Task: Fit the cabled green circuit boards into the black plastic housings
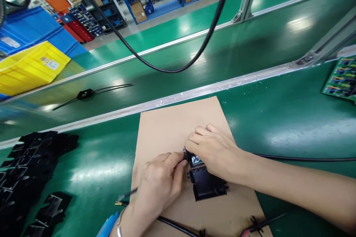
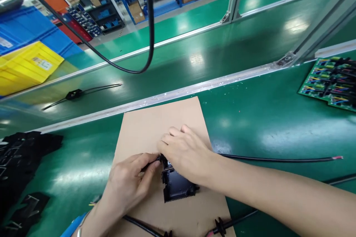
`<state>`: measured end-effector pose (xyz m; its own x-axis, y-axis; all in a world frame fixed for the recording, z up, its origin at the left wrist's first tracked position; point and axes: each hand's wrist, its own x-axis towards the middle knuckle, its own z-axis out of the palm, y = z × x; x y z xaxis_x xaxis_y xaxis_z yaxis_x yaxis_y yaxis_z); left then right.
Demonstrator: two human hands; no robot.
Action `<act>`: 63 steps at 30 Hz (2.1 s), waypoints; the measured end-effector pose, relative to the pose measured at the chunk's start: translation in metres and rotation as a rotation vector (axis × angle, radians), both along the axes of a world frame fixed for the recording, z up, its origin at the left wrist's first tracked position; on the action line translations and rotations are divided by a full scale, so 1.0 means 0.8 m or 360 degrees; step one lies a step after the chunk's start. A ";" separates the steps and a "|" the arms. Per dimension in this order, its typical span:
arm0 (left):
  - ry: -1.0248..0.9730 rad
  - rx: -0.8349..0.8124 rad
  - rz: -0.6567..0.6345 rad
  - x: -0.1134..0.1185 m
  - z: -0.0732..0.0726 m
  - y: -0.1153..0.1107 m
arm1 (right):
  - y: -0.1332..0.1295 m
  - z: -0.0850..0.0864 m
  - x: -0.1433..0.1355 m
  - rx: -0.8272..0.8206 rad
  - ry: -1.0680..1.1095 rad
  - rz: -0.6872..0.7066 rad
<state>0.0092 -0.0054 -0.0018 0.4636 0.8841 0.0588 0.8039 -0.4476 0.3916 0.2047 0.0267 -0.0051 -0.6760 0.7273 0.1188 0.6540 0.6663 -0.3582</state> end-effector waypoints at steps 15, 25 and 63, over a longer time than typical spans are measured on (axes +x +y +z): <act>0.0920 0.0258 -0.0176 0.025 0.008 -0.005 | -0.004 -0.012 0.018 0.0138 0.0037 0.0190; 0.0696 0.0237 -0.0168 0.019 0.014 0.001 | -0.009 0.008 0.011 0.0173 -0.0193 0.0222; -0.0102 -0.0065 -0.0663 0.013 -0.011 -0.002 | 0.011 0.027 0.061 -0.1041 -0.0035 0.0036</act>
